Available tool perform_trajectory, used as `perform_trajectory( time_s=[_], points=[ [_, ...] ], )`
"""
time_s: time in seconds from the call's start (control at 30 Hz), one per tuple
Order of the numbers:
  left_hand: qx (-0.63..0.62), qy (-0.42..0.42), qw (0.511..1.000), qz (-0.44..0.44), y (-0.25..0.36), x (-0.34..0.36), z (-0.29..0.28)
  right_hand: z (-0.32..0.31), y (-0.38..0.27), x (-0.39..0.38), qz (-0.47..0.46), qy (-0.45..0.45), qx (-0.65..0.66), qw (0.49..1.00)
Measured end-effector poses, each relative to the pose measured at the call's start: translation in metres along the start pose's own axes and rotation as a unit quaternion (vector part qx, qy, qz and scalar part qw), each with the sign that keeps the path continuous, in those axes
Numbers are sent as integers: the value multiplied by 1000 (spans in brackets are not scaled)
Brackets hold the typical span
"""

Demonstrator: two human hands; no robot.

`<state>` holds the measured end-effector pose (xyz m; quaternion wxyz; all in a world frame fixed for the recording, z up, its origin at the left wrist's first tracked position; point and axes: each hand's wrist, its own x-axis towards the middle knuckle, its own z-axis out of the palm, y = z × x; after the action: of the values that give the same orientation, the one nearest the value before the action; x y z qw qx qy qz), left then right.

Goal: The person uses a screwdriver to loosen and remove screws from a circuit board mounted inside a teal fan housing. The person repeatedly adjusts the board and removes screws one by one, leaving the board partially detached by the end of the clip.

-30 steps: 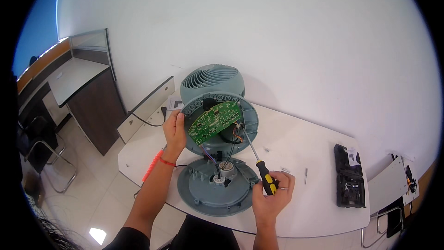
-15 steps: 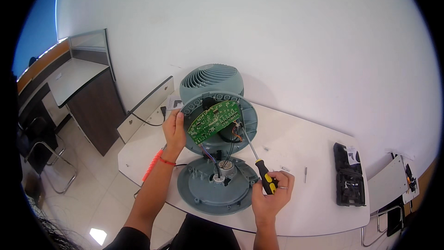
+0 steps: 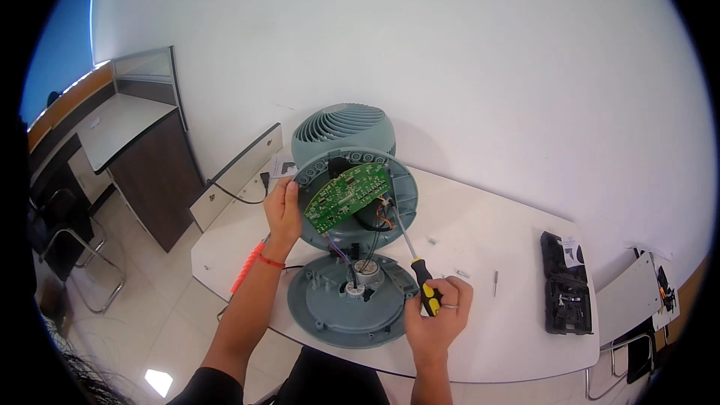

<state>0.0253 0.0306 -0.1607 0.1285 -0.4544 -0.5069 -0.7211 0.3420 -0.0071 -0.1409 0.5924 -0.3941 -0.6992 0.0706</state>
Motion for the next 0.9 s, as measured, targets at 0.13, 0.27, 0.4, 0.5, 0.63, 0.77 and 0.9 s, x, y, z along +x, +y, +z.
perform_trajectory(
  time_s=[0.13, 0.27, 0.4, 0.5, 0.63, 0.77, 0.9],
  points=[
    [4, 10, 1000, 3, -1, -1, -1, -3, -6, 3, -86, -37, -64, 994],
    [10, 3, 1000, -3, -1, -1, -1, -8, -26, 13, -38, -83, -49, 995],
    [23, -27, 998, -53, 3, -1, -5, -7, -20, 13, 20, -85, 14, 996],
    [14, -33, 997, -63, 2, -2, -6, -11, -26, 17, 19, -46, 40, 998],
    [6, -34, 997, -65, 0, -3, -6, -15, -16, 24, 13, -55, 70, 996],
    [4, 2, 1000, -9, -3, -1, -1, -15, 2, 23, 151, -41, 110, 982],
    [10, 3, 1000, -6, -2, -1, 0, -11, -5, 18, 185, -31, 147, 971]
  ],
)
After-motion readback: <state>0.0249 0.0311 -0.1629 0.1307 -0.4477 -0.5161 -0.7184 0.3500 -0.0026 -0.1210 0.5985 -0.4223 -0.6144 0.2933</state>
